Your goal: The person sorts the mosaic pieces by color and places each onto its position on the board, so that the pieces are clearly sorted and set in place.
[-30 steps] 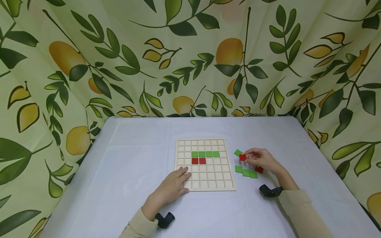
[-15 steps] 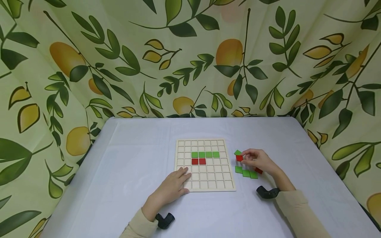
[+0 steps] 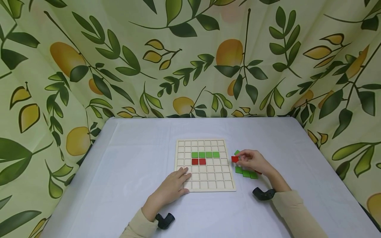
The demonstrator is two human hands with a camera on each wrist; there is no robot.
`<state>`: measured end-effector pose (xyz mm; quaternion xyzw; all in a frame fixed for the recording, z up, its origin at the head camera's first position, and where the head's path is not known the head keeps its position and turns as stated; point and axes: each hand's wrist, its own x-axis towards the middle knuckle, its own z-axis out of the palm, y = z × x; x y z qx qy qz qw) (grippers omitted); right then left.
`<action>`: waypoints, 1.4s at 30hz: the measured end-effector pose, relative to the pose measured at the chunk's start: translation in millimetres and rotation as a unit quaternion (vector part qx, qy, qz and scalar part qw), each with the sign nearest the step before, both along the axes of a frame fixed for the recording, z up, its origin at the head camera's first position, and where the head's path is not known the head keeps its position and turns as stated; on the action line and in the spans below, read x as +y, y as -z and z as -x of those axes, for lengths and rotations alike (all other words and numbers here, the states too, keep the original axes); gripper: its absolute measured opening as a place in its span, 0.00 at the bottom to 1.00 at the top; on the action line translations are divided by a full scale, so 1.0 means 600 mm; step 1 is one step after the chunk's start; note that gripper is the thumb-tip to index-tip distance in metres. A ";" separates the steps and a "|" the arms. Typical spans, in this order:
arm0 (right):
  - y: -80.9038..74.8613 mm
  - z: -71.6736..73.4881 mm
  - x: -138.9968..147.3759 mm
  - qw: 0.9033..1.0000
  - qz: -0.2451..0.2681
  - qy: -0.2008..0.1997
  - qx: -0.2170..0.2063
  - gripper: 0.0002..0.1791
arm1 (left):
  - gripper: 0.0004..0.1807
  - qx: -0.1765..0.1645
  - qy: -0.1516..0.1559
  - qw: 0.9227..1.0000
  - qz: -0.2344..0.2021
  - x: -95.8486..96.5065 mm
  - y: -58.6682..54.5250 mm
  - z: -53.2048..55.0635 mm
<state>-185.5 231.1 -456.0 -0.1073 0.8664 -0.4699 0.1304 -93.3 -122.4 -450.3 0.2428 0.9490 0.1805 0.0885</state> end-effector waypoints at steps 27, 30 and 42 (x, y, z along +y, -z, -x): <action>0.014 -0.006 -0.065 0.996 0.073 -0.039 -0.017 0.20 | 0.31 -0.010 -0.008 1.000 -0.018 0.003 0.007 0.002; 0.016 -0.007 -0.071 0.997 0.071 -0.042 -0.010 0.19 | 0.31 -0.010 -0.006 1.000 -0.020 0.002 0.007 0.002; 0.019 -0.005 -0.098 0.997 0.061 -0.040 0.017 0.18 | 0.31 -0.006 -0.005 1.000 -0.015 0.001 0.006 0.002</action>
